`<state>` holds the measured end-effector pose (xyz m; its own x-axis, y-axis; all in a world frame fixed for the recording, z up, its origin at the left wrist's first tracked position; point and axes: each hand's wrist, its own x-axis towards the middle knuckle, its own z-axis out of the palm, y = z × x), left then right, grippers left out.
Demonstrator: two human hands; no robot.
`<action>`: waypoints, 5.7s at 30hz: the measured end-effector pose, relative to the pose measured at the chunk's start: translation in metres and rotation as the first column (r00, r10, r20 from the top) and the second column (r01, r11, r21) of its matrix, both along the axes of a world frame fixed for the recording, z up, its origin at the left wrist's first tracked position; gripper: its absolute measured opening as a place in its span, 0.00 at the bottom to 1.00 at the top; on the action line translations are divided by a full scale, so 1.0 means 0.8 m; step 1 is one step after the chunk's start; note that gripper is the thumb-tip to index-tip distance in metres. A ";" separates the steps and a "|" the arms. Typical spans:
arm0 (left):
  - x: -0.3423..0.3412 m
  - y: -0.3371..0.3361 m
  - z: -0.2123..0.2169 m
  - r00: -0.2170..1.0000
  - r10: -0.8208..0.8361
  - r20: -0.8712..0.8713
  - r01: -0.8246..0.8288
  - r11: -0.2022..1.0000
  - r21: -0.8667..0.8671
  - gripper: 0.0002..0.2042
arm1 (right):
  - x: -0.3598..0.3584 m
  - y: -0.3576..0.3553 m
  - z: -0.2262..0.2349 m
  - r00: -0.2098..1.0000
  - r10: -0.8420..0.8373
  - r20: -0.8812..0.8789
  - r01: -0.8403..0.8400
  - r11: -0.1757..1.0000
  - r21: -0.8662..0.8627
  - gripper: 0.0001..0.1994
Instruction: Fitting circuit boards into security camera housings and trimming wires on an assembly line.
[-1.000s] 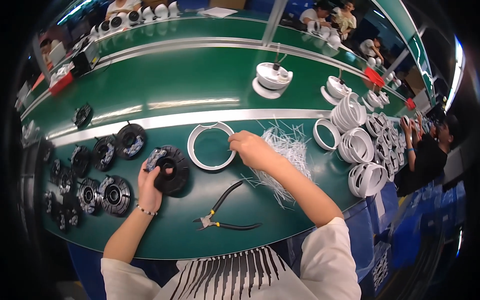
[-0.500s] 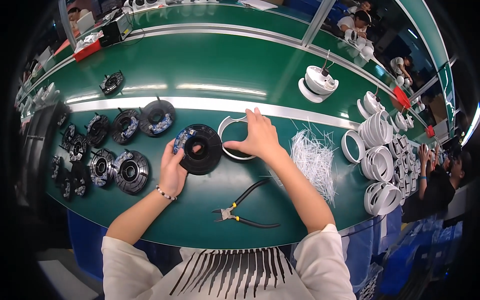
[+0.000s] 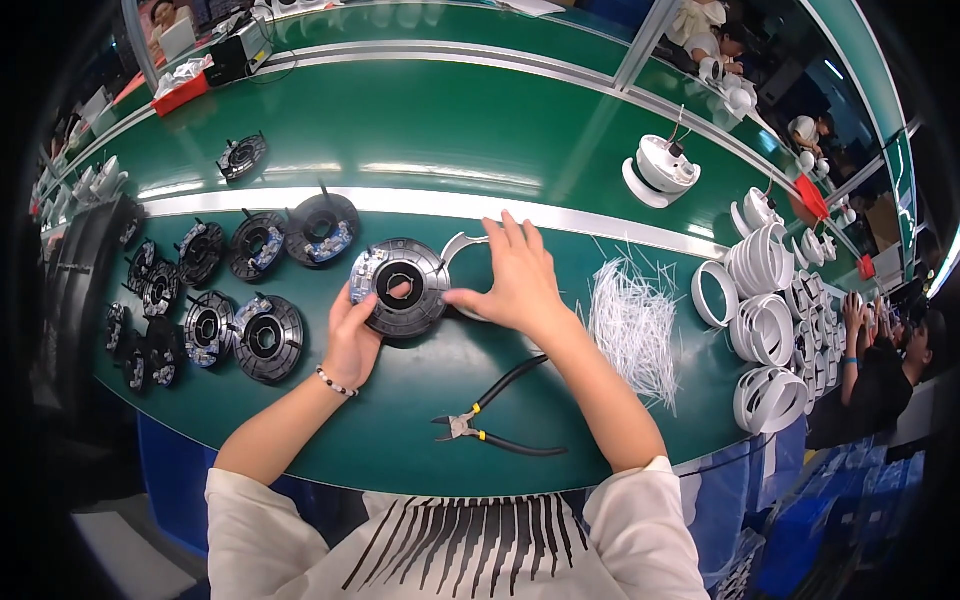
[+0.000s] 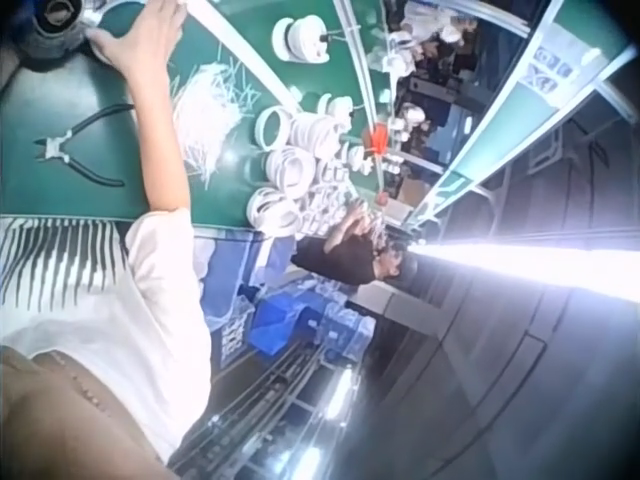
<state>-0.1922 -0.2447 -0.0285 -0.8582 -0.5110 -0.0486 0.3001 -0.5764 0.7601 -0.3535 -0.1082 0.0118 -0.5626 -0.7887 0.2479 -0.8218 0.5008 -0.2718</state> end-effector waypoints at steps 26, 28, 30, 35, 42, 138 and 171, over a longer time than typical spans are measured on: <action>0.021 0.031 0.009 0.875 -0.437 -0.210 0.422 0.899 -0.112 0.41 | 0.078 0.028 0.004 0.334 0.512 0.792 0.317 0.730 -0.606 0.59; 0.020 0.016 0.023 0.837 -0.530 -0.134 0.534 0.845 -0.007 0.37 | 0.077 0.034 0.000 0.363 0.504 0.784 0.286 0.740 -0.608 0.59; 0.016 0.003 0.036 0.837 -0.547 -0.021 0.545 0.829 0.125 0.31 | 0.075 0.037 -0.007 0.475 0.481 0.737 0.193 0.760 -0.620 0.60; 0.012 0.008 0.024 0.892 -0.366 0.264 0.384 0.923 -0.017 0.19 | 0.073 0.044 0.005 0.640 0.468 0.610 0.036 0.774 -0.632 0.61; 0.010 0.024 0.015 0.958 -0.258 -0.125 0.256 0.966 -0.031 0.28 | 0.086 0.053 0.005 0.436 0.473 0.765 0.320 0.714 -0.623 0.58; -0.101 0.072 0.072 0.694 -0.709 0.122 0.558 0.638 0.531 0.27 | 0.032 0.119 0.000 0.973 0.187 -0.137 -0.232 0.794 -0.562 0.25; -0.112 0.080 0.085 0.928 -0.332 0.169 0.366 0.726 -0.582 0.15 | 0.022 0.138 0.020 0.971 0.236 0.045 -0.104 0.581 -0.807 0.39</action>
<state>-0.2818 -0.1808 0.0395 -0.9868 -0.1154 0.1139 0.1214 -0.0604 0.9908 -0.3362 0.0021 0.0280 -0.5175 -0.3980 0.7575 -0.7911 -0.1151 -0.6008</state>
